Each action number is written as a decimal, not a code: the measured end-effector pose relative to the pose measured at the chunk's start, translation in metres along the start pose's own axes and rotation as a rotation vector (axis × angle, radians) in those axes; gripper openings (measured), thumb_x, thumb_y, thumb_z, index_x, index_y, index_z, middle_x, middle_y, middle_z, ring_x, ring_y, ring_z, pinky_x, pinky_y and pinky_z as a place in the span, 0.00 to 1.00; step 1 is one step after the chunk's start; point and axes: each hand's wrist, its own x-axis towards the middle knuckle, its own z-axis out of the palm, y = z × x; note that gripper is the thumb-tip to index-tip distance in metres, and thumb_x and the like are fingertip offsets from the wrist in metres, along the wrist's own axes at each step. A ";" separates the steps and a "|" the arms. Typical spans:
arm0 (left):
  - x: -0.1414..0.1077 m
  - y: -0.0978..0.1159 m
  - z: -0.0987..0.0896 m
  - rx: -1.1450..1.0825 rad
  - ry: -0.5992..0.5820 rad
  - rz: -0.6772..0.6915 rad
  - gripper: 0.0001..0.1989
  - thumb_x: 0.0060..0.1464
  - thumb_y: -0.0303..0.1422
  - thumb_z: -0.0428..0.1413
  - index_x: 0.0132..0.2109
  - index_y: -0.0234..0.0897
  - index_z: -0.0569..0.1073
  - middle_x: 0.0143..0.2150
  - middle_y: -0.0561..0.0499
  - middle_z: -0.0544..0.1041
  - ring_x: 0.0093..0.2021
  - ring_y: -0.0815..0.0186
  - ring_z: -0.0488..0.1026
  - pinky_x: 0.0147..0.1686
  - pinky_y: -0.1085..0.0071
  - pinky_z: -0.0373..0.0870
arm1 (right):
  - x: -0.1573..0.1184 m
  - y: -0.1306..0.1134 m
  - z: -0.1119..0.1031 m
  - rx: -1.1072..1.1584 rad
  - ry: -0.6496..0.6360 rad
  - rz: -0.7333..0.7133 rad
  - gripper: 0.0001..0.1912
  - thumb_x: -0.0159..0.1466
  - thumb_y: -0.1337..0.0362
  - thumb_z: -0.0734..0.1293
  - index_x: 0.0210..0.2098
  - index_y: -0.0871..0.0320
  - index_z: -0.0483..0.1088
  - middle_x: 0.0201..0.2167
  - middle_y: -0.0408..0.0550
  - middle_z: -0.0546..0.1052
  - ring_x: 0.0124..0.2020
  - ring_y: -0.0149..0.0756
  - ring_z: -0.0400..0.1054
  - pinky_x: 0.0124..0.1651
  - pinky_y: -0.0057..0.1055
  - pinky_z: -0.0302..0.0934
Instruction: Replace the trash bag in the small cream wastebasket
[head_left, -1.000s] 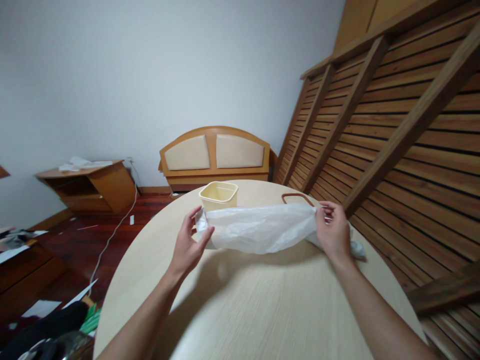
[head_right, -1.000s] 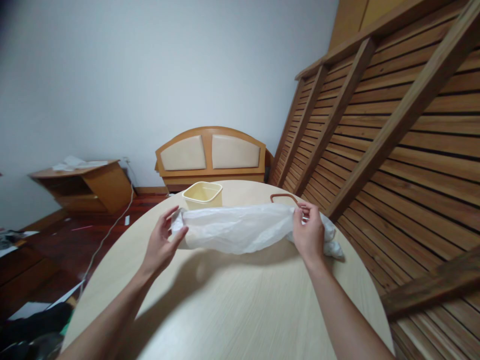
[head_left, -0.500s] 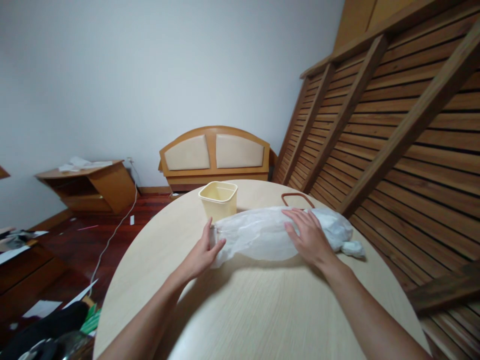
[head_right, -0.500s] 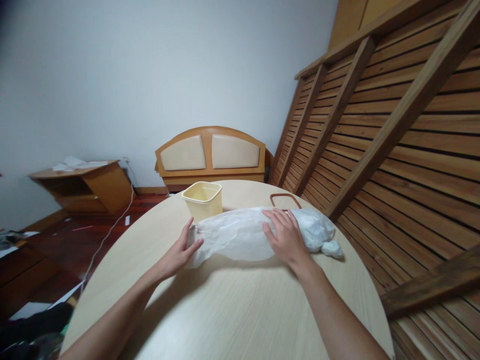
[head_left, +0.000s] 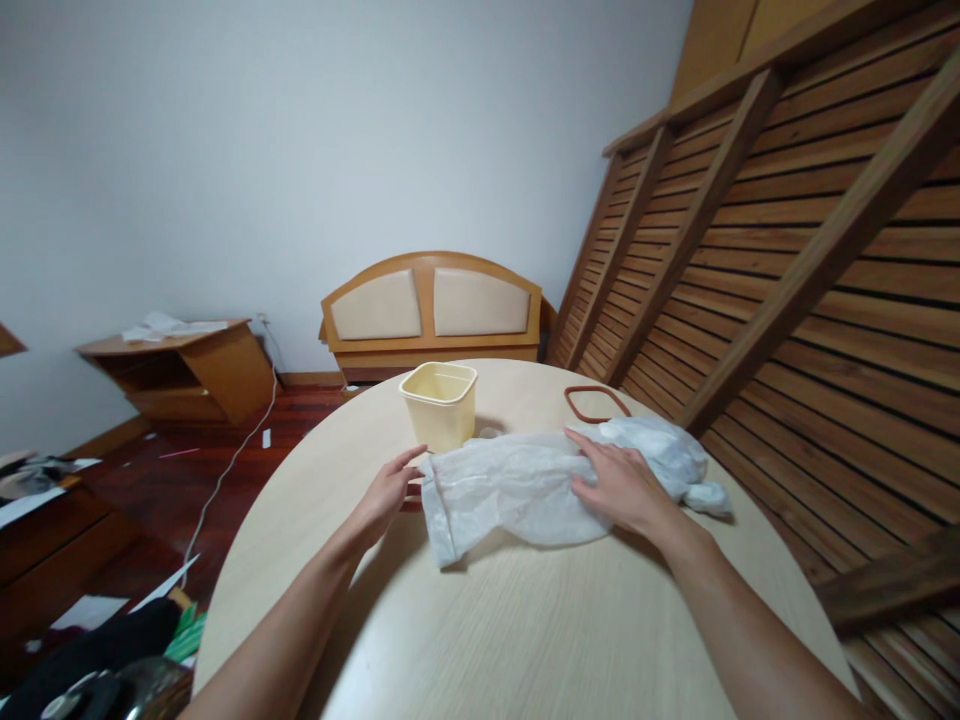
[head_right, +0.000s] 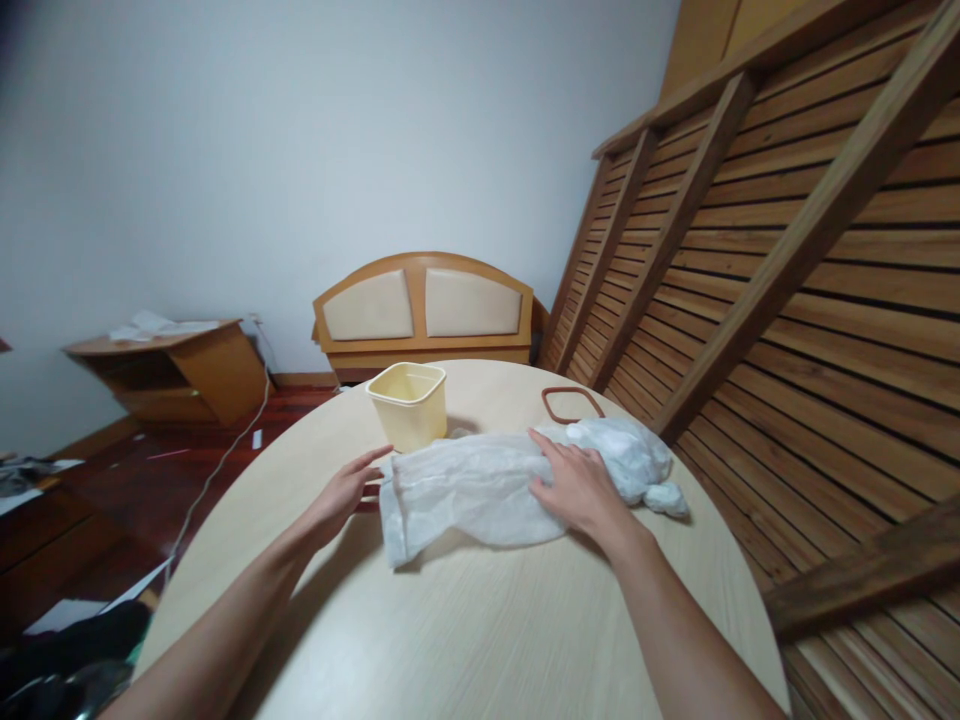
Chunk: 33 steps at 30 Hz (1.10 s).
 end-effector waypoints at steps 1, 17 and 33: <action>0.000 0.001 0.001 -0.011 -0.032 0.014 0.29 0.51 0.31 0.53 0.61 0.36 0.71 0.43 0.44 0.80 0.34 0.65 0.77 0.33 0.71 0.72 | 0.001 -0.002 -0.004 -0.015 0.000 0.002 0.25 0.61 0.61 0.66 0.57 0.54 0.73 0.44 0.53 0.82 0.46 0.51 0.75 0.50 0.49 0.62; -0.007 -0.006 0.003 0.145 -0.417 0.086 0.25 0.56 0.51 0.57 0.51 0.36 0.73 0.25 0.50 0.80 0.19 0.68 0.71 0.23 0.74 0.64 | 0.006 -0.010 -0.007 0.179 0.003 -0.100 0.19 0.75 0.57 0.55 0.51 0.54 0.75 0.50 0.51 0.82 0.50 0.47 0.76 0.52 0.45 0.64; -0.028 0.002 0.016 0.303 -0.728 0.181 0.34 0.57 0.63 0.49 0.26 0.36 0.74 0.16 0.54 0.67 0.19 0.70 0.61 0.24 0.72 0.58 | 0.004 -0.032 -0.022 0.330 -0.056 -0.426 0.06 0.66 0.66 0.66 0.33 0.54 0.74 0.32 0.45 0.80 0.40 0.41 0.73 0.49 0.42 0.62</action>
